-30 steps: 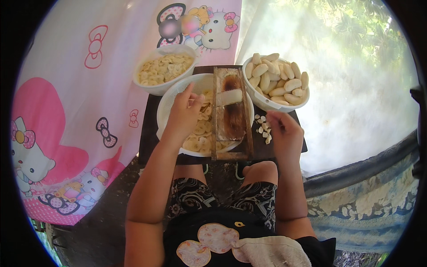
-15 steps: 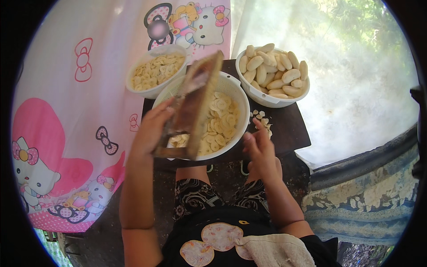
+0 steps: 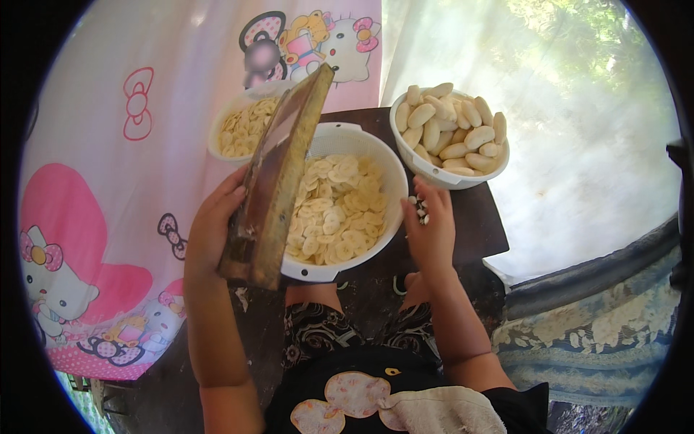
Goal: The person repeatedly slices peeled bananas using a manual slicer, placing the slices into a bowl. The person handles whole peeled bananas from a separate bowl and uses both hands to operate the slicer.
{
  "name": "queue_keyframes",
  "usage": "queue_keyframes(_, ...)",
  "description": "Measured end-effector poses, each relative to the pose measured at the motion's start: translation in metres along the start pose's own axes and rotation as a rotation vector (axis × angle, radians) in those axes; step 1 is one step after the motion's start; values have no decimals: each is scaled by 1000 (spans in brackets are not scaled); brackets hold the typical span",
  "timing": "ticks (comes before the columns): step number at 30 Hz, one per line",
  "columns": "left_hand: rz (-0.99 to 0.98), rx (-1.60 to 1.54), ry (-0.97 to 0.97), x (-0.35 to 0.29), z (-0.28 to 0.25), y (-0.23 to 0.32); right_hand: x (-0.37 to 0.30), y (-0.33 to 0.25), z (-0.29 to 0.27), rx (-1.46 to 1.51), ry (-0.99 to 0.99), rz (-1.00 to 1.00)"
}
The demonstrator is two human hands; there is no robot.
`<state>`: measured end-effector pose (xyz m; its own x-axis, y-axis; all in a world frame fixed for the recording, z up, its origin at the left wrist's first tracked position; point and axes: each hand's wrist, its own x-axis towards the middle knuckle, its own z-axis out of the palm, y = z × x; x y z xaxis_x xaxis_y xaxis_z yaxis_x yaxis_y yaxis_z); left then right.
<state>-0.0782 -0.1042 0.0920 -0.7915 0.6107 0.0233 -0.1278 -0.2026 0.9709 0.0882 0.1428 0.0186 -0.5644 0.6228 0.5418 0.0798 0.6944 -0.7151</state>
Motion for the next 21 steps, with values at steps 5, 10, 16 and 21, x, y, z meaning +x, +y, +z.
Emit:
queue_keyframes(5,16,259,47,4,18,-36,23,-2,-36,-72,-9,-32)
queue_keyframes(10,57,575,27,15,56,-76,144,48,-38,-432,-345,156)
queue_keyframes(16,85,585,20,17,62,-97,203,57,12,-634,-275,173)
queue_keyframes(21,50,529,7,22,57,-104,200,51,47,-611,-124,312)
